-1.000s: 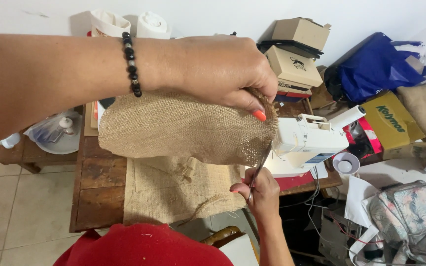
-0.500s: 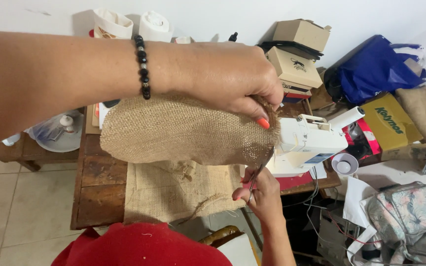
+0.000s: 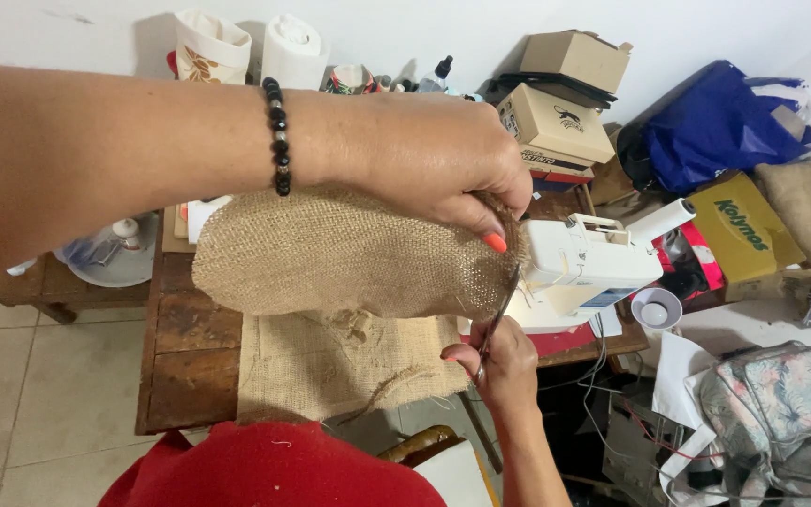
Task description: The person cuts a piece of burlap fabric into a circular shape using shears.
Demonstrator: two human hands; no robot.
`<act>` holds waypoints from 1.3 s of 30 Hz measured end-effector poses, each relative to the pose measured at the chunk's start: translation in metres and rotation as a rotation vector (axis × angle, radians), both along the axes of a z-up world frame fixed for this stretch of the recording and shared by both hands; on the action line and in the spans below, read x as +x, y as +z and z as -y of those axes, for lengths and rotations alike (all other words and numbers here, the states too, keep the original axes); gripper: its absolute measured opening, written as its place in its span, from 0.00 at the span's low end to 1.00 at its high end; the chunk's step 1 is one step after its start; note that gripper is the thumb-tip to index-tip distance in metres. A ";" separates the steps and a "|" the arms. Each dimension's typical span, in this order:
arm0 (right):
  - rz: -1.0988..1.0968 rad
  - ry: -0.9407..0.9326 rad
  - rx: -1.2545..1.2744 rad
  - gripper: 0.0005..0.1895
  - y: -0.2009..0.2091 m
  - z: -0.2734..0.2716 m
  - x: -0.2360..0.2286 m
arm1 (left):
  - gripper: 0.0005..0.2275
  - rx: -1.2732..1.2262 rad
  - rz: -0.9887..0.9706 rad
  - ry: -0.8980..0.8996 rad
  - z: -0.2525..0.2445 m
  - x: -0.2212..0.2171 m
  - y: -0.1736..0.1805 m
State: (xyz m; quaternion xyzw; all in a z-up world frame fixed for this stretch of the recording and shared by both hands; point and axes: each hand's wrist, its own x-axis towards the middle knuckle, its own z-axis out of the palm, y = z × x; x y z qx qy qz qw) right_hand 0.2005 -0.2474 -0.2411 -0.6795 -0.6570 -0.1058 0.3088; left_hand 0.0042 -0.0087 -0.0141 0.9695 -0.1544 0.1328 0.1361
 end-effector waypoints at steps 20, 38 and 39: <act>-0.017 0.045 -0.113 0.45 0.033 -0.005 -0.001 | 0.09 0.051 -0.067 0.020 0.009 0.011 -0.009; -0.073 -0.061 -0.159 0.24 0.013 0.004 0.005 | 0.12 0.047 -0.168 0.131 -0.003 0.009 -0.006; -0.072 -0.061 -0.159 0.24 0.017 0.002 0.005 | 0.12 0.047 -0.167 0.132 -0.004 0.011 -0.009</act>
